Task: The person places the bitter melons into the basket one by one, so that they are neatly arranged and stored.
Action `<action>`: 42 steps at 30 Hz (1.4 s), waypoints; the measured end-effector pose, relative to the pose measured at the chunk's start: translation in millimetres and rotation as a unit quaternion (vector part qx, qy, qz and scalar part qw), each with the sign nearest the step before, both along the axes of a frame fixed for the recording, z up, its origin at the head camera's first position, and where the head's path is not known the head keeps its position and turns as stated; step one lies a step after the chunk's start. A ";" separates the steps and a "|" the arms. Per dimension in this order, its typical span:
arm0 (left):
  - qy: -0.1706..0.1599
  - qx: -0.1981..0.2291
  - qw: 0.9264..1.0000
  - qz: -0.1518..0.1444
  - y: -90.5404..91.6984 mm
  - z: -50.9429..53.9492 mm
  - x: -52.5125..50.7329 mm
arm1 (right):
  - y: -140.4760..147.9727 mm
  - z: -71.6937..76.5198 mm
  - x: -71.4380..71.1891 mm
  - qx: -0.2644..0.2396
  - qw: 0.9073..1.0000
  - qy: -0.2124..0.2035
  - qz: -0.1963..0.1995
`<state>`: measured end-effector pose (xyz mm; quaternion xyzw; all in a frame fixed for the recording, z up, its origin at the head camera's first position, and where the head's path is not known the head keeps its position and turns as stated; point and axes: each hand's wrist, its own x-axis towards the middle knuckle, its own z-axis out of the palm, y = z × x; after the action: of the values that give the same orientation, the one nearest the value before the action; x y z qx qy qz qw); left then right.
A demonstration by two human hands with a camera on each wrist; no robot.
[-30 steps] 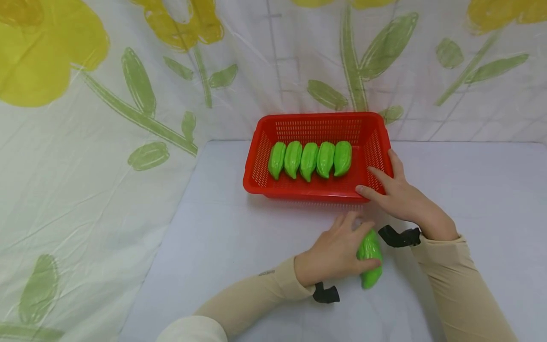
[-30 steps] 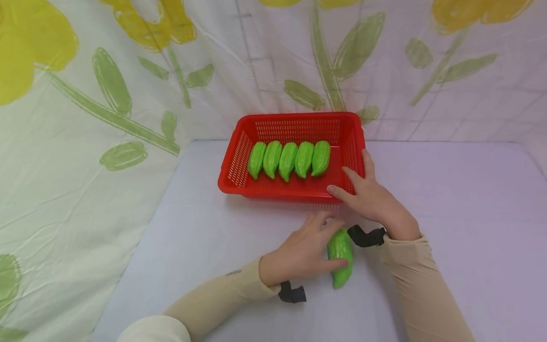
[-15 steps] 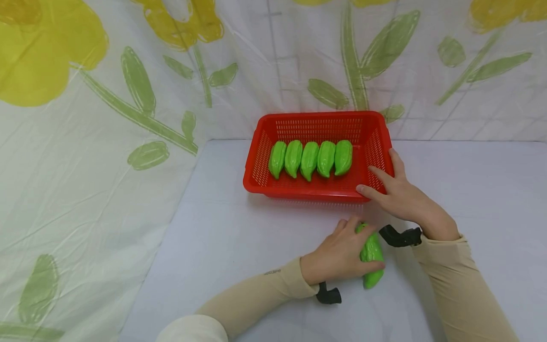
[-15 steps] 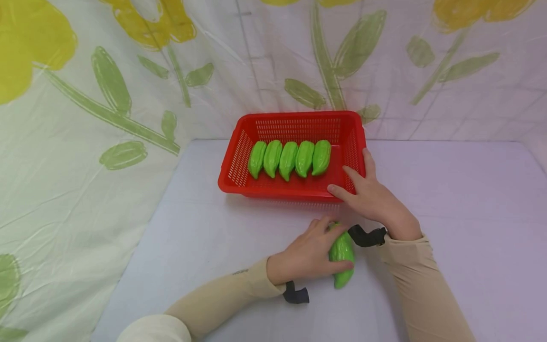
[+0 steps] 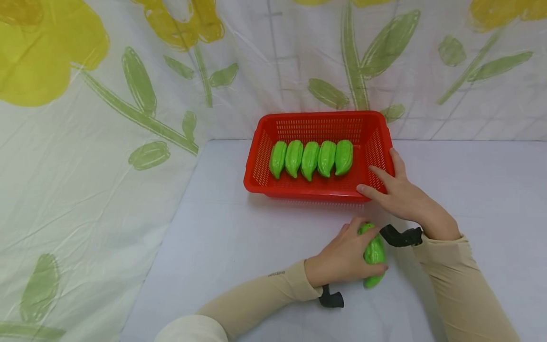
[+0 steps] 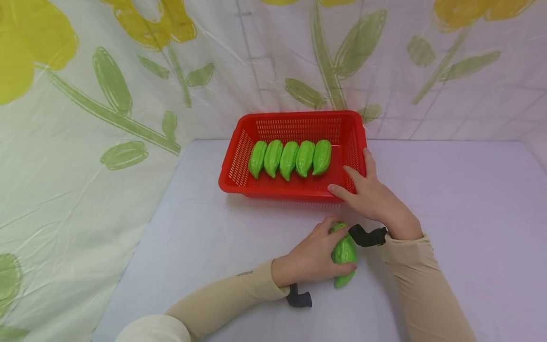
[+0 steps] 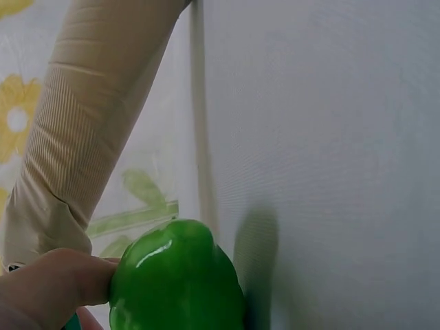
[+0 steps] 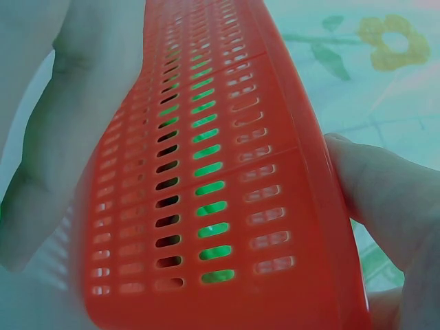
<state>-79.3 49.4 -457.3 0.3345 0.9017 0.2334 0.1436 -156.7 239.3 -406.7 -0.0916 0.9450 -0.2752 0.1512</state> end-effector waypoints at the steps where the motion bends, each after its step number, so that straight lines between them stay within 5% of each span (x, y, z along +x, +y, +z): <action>1: 0.002 0.002 1.000 -0.001 0.3 -0.3 0.1 | 0.0 0.2 -0.1 0.001 1.000 -0.001 0.000; 8: 0.018 0.003 1.000 -0.008 0.9 -0.6 -0.5 | -0.3 1.2 -0.2 0.002 1.000 -0.005 0.000; 18: -0.001 -0.002 1.000 -0.015 -3.0 7.1 -4.1 | 0.0 2.8 0.5 -0.001 1.000 -0.005 -0.001; 42: 0.023 0.052 0.998 -0.028 -22.1 44.0 -10.0 | 1.3 0.5 -0.9 0.004 1.000 -0.004 0.003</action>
<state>-89.3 27.2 -413.3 0.3723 0.8817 0.2675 0.1115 -157.6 240.6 -406.3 -0.0927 0.9452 -0.2711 0.1566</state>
